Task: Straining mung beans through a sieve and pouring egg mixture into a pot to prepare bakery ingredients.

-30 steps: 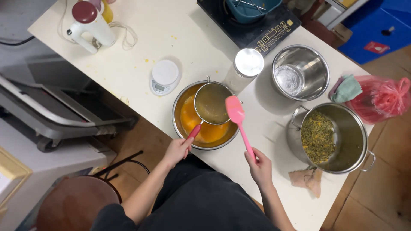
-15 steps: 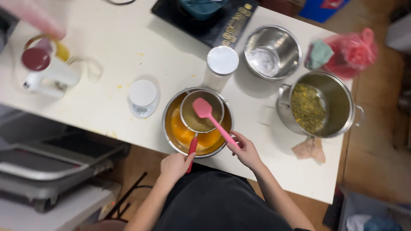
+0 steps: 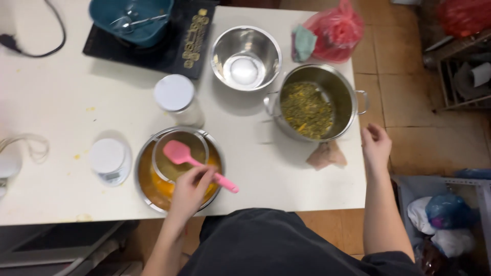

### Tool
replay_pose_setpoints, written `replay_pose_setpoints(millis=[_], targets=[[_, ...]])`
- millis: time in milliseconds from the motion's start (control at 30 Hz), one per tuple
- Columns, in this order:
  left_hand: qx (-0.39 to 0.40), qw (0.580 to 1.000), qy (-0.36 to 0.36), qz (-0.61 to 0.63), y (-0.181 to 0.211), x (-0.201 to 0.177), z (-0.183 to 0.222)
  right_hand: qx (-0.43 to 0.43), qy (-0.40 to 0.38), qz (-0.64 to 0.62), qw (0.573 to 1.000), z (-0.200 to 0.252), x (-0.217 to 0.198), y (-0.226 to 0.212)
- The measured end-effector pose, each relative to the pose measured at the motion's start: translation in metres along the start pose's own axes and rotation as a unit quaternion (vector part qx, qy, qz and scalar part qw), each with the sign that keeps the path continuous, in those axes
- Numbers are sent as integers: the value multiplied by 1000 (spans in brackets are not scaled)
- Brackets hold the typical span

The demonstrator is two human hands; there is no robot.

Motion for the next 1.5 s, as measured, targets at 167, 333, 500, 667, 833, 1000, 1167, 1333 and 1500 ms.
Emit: replay_pose_setpoints(millis=[167,333,500,667,833,1000,1167,1333,1500], targets=[[43,999,-17,0,31,120,-124,-53,0,12,999,-106,-9,107],[-40,998,43,-28,-17,194,-250,80,-65,-23,994,-135,23,87],[-171,960,31,222,-36,212,-309,187,-99,-264,941,-153,36,89],[-237,941,24,241,-11,212,-289,251,-158,-312,903,-154,39,71],[-203,962,70,170,74,186,-246,256,-148,-358,886,-151,18,10],[-16,967,135,214,124,137,-246,53,-189,-405,893,-154,22,-115],[121,945,195,231,166,96,-243,-43,-205,-389,897,-203,74,-166],[136,921,265,253,176,78,-220,-106,-204,-363,903,-247,110,-173],[37,945,145,292,148,89,-170,-72,-200,-357,909,-218,90,-175]])
Point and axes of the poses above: each hand's wrist, its own z-axis away from the middle knuckle, its own x-axis out of the palm, y = z × x, the point moved 2 cm from there along -z, towards the middle knuckle, and after that the axes turned 13 degrees about -x, right-handed, at the moved point
